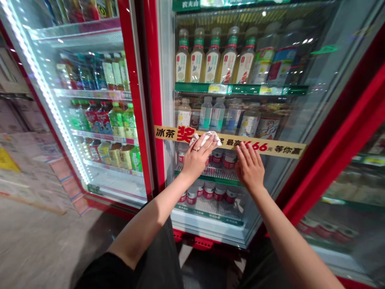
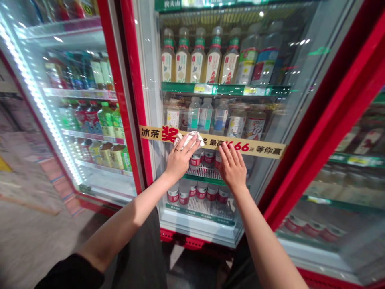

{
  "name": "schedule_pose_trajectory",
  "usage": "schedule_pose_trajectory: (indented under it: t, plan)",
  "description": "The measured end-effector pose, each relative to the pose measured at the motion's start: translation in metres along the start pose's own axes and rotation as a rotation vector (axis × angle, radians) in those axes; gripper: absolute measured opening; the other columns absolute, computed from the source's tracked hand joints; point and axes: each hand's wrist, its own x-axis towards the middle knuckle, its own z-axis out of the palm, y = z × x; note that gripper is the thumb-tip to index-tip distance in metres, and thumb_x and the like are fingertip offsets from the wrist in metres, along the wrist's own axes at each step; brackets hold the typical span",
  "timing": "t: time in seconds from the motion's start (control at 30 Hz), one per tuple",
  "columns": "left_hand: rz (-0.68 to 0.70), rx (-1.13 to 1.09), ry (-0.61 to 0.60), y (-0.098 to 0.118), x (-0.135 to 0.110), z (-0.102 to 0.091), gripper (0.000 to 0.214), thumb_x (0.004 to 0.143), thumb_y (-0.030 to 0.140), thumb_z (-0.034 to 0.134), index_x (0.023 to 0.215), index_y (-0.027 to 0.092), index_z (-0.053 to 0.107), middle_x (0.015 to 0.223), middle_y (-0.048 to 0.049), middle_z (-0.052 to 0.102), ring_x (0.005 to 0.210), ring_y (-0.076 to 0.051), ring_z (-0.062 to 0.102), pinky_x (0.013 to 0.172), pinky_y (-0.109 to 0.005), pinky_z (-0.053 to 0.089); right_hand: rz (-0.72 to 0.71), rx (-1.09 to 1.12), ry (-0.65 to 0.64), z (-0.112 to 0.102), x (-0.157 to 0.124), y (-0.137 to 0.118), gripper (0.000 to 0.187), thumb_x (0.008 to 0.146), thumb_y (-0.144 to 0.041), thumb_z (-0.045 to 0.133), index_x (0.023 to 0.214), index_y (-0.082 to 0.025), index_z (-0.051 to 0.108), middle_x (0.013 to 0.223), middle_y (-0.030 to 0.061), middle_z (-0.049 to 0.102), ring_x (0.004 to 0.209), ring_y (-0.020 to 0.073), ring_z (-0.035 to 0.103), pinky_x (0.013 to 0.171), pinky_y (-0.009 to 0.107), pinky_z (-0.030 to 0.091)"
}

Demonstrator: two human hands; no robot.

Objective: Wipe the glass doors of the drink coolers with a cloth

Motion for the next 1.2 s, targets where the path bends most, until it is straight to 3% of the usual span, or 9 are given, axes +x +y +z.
schedule_pose_trajectory:
  t: [0.17,0.3,0.4,0.53,0.63,0.87,1.03,1.2]
  plan:
    - [0.007,0.023,-0.025,-0.002,0.013,-0.007,0.068,0.104,0.003,0.045,0.168,0.025,0.044,0.176,0.0001,0.044,0.166,-0.023,0.035,0.135,-0.049,0.040,-0.003,0.011,-0.040,0.005,-0.003,0.018,0.083,0.105,-0.025,0.053,0.177,-0.030,0.012,0.179,0.0029,0.035,0.163,0.0251,0.042,0.135,0.043,0.031]
    - [-0.054,0.068,0.007,0.002,0.005,-0.003,0.066,0.104,0.004,0.045,0.167,0.023,0.045,0.174,-0.0016,0.047,0.165,-0.025,0.038,0.135,-0.049,0.041,0.018,0.022,-0.029,0.008,-0.005,0.016,0.082,0.106,-0.028,0.053,0.177,-0.030,0.012,0.179,0.0030,0.035,0.163,0.0262,0.042,0.135,0.045,0.031]
    - [0.000,0.079,-0.016,0.011,0.002,0.001,0.065,0.105,0.005,0.045,0.167,0.023,0.045,0.174,-0.0002,0.047,0.163,-0.026,0.041,0.135,-0.048,0.041,0.024,0.022,-0.005,0.008,-0.006,0.014,0.080,0.106,-0.029,0.052,0.177,-0.029,0.015,0.179,0.0030,0.037,0.163,0.0258,0.042,0.135,0.044,0.031]
    - [0.088,0.071,-0.052,0.012,0.018,-0.002,0.068,0.104,0.002,0.042,0.168,0.025,0.044,0.174,0.0022,0.046,0.165,-0.023,0.038,0.135,-0.046,0.041,0.013,0.020,0.013,0.008,-0.007,0.013,0.076,0.108,-0.030,0.050,0.177,-0.027,0.018,0.178,0.0040,0.039,0.163,0.0267,0.042,0.135,0.045,0.032]
    - [0.049,0.062,-0.039,0.007,0.025,-0.005,0.070,0.103,0.001,0.042,0.168,0.027,0.042,0.176,0.0014,0.044,0.167,-0.022,0.034,0.136,-0.048,0.039,0.015,0.026,0.012,0.007,-0.006,0.013,0.077,0.108,-0.033,0.049,0.177,-0.028,0.018,0.177,0.0047,0.041,0.161,0.0286,0.045,0.133,0.048,0.035]
    - [-0.021,0.032,-0.029,0.021,0.004,0.006,0.073,0.103,0.002,0.044,0.171,0.025,0.037,0.175,-0.0015,0.046,0.167,-0.025,0.035,0.138,-0.052,0.036,0.006,0.027,0.026,0.006,-0.005,0.010,0.076,0.108,-0.030,0.049,0.177,-0.026,0.019,0.175,0.0055,0.045,0.160,0.0282,0.047,0.130,0.048,0.039]
    - [0.041,0.007,-0.053,0.025,0.024,0.003,0.070,0.105,0.003,0.039,0.171,0.025,0.036,0.177,0.0002,0.043,0.167,-0.024,0.033,0.138,-0.048,0.035,0.010,0.034,0.040,0.007,-0.007,0.010,0.073,0.110,-0.036,0.046,0.177,-0.025,0.021,0.175,0.0061,0.046,0.160,0.0285,0.046,0.131,0.048,0.038]
    - [-0.016,-0.035,-0.018,0.024,0.028,0.004,0.085,0.101,0.000,0.040,0.176,0.030,0.013,0.179,-0.0016,0.038,0.169,-0.026,0.029,0.138,-0.055,0.033,0.013,0.007,0.031,0.008,-0.009,0.008,0.075,0.109,-0.031,0.046,0.177,-0.026,0.016,0.174,0.0062,0.047,0.160,0.0274,0.047,0.131,0.047,0.038]
